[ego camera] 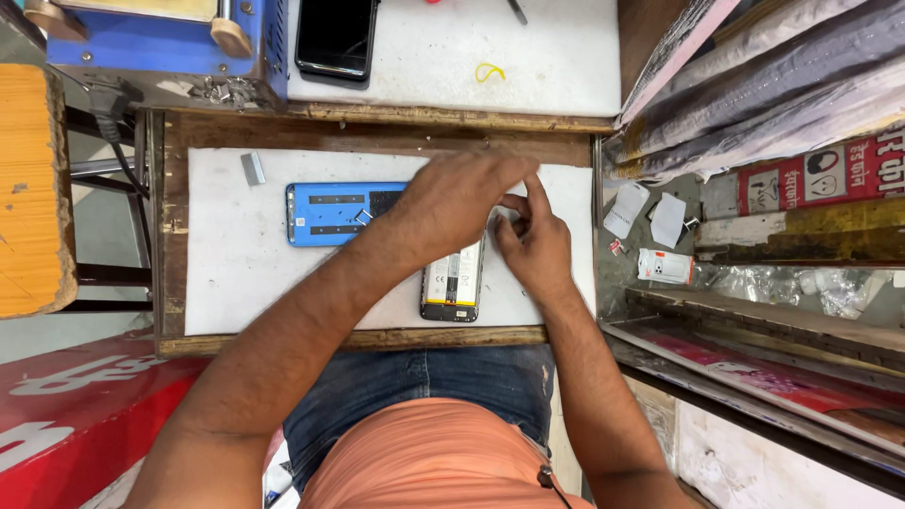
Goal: The person removes the back cover of a smartphone, then uses a red-handled screwdriver to unscrew and remove internal components. The person handles the phone, back cover, and internal parts on a white work surface.
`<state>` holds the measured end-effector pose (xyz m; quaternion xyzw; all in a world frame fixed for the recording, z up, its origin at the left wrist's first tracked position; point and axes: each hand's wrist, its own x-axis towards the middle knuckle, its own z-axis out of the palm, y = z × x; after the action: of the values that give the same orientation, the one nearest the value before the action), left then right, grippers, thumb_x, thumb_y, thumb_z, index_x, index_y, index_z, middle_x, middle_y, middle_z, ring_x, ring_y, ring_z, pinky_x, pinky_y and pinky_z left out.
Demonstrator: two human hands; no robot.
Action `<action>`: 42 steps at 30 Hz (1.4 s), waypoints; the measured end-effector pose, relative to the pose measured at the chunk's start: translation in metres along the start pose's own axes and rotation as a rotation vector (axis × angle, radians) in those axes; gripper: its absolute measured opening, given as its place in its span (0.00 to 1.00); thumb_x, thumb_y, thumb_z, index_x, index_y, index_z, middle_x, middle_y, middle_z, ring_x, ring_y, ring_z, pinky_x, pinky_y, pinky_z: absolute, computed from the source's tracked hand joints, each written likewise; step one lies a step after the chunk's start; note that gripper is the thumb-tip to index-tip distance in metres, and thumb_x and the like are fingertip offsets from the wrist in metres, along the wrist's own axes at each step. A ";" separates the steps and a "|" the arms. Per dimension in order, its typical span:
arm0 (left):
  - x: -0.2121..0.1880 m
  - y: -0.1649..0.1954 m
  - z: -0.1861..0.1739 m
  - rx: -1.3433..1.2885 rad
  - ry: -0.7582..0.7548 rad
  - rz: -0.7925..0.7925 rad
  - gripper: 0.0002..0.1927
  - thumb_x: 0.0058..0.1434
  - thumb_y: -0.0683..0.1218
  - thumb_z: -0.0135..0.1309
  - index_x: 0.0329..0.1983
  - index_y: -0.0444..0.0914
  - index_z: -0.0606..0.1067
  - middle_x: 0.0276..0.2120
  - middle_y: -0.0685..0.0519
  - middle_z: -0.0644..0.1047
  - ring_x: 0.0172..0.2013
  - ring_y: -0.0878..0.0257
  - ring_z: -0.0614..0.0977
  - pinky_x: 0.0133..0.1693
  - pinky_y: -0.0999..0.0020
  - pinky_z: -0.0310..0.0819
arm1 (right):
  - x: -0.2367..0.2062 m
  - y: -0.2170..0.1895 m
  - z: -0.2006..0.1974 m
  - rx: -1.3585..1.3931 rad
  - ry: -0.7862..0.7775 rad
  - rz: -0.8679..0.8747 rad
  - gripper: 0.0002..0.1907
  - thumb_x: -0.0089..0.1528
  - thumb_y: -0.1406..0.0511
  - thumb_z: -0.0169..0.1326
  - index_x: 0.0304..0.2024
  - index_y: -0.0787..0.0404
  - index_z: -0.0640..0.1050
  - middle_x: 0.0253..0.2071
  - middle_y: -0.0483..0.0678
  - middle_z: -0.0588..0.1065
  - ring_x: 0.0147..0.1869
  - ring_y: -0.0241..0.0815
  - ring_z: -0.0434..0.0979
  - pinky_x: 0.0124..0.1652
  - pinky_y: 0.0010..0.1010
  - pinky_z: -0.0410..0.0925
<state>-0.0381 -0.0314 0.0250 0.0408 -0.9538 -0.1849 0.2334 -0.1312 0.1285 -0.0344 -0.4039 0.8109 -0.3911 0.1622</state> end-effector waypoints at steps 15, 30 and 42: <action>-0.002 0.005 0.004 0.134 -0.116 -0.080 0.20 0.64 0.45 0.61 0.57 0.41 0.70 0.35 0.50 0.82 0.34 0.58 0.86 0.29 0.65 0.82 | 0.001 -0.004 -0.003 -0.014 0.017 -0.034 0.43 0.59 0.72 0.62 0.74 0.56 0.58 0.48 0.50 0.83 0.33 0.35 0.82 0.36 0.27 0.75; -0.147 -0.042 -0.041 -0.532 0.460 -0.497 0.35 0.80 0.36 0.48 0.79 0.39 0.41 0.40 0.44 0.82 0.44 0.57 0.87 0.49 0.65 0.85 | 0.011 -0.037 -0.026 -0.524 -0.216 -0.278 0.30 0.62 0.60 0.62 0.67 0.52 0.72 0.43 0.48 0.81 0.46 0.47 0.80 0.45 0.37 0.74; -0.160 0.036 0.003 -0.486 0.174 -0.420 0.13 0.65 0.39 0.51 0.51 0.38 0.78 0.36 0.48 0.78 0.32 0.56 0.82 0.34 0.62 0.79 | 0.038 -0.043 -0.028 -0.831 -0.373 -0.869 0.17 0.64 0.61 0.54 0.54 0.56 0.76 0.58 0.54 0.76 0.58 0.51 0.78 0.53 0.39 0.73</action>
<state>0.1033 0.0294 -0.0330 0.1954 -0.8291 -0.4467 0.2735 -0.1480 0.0975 0.0187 -0.7872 0.6151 0.0034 -0.0432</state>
